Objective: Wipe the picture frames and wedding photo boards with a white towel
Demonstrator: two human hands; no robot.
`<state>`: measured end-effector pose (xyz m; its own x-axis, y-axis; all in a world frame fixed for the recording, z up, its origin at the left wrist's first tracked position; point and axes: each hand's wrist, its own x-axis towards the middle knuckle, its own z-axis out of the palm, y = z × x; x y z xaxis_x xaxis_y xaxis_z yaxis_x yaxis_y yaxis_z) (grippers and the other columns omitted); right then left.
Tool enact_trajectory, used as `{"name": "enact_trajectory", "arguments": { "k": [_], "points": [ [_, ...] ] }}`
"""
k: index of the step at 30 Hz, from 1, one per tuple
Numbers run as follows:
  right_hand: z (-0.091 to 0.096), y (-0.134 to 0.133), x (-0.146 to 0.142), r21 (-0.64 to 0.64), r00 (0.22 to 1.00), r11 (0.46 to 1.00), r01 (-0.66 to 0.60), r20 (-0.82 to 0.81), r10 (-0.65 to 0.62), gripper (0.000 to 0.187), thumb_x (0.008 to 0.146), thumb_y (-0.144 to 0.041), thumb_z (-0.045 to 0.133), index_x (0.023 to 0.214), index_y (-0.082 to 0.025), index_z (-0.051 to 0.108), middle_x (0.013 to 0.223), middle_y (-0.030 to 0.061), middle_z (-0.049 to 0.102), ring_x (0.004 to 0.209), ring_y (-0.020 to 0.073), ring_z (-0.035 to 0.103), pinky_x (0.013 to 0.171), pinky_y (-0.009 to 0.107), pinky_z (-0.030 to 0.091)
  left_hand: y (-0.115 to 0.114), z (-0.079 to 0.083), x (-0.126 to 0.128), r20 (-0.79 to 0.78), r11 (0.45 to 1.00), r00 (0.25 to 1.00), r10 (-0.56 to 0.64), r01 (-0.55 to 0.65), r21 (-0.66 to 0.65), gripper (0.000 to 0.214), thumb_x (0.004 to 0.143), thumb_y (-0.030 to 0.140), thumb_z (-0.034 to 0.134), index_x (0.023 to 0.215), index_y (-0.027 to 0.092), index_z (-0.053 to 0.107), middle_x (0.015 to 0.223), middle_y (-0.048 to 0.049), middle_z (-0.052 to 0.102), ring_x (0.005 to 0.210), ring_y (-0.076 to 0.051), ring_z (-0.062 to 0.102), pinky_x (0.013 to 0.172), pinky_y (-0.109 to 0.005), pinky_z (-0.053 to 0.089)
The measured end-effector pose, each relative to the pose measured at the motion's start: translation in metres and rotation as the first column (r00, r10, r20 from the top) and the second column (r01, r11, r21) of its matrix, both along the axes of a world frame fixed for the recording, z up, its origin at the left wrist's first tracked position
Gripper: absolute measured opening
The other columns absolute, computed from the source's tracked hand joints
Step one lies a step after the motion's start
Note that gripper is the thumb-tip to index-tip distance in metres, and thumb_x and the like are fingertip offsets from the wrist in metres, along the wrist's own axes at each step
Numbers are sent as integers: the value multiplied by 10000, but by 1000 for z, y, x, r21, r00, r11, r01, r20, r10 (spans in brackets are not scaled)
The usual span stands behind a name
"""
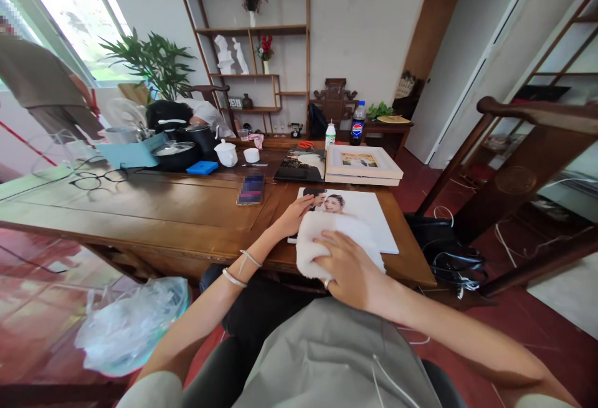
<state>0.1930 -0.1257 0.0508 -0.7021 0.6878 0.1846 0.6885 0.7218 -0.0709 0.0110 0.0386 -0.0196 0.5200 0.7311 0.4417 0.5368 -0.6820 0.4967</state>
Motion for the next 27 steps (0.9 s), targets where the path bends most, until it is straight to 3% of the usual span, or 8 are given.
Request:
{"name": "enact_trajectory", "arguments": {
  "k": [3,6,9,14,18,23,27],
  "points": [
    [0,28,2,17,995,995,94,-30,-93,355,750,-175,542,1088,-191,650,1138,133,626,1207,333,441,1011,505,341,-1,1,0,3,1000,1000,-14,14,0,407,903,196,385,1278,145,536,1377,-114,492,1308,-237,420,1099,-427,345],
    [-6,56,-1,67,974,972,225,-15,-225,392,775,-164,522,1154,-204,614,1236,148,572,1243,375,390,1002,618,282,-2,2,1,12,1000,1000,-20,20,-1,408,903,184,382,1279,143,535,1370,-114,500,1311,-235,415,1103,-433,338],
    [-15,61,-12,132,959,951,280,15,-285,360,790,-185,531,1136,-188,633,1308,178,512,1271,407,349,1007,636,260,-2,2,1,16,999,999,-43,43,14,395,887,200,430,1258,145,554,1351,-118,518,1307,-240,420,1103,-415,344],
    [-23,24,-18,111,989,983,148,15,-150,356,753,-192,590,1101,-167,658,1356,181,480,1309,389,328,1062,557,263,-4,3,2,-11,1000,1000,-17,17,18,401,889,191,404,1254,119,554,1362,-137,503,1305,-243,423,1092,-413,358],
    [-19,16,12,31,997,999,30,-72,-28,394,684,-127,575,1066,-155,671,1382,158,474,1321,333,352,1087,491,272,-5,3,3,-21,1000,1000,17,-17,8,417,903,174,347,1266,97,536,1381,-143,480,1309,-226,419,1108,-406,333],
    [-11,65,57,62,992,994,94,-89,-89,390,658,-66,518,1004,-140,681,1233,161,598,1259,296,440,1050,444,324,-3,0,4,-14,999,999,49,-49,8,413,908,168,319,1254,119,539,1376,-116,493,1305,-214,425,1123,-420,310],
    [0,115,66,26,990,990,135,-51,-134,318,739,-90,462,980,-130,666,1068,148,661,1089,288,545,901,396,426,-3,-2,4,-10,999,999,45,-45,8,410,907,178,321,1250,120,540,1375,-121,493,1304,-213,426,1122,-412,313]
  ]
}}
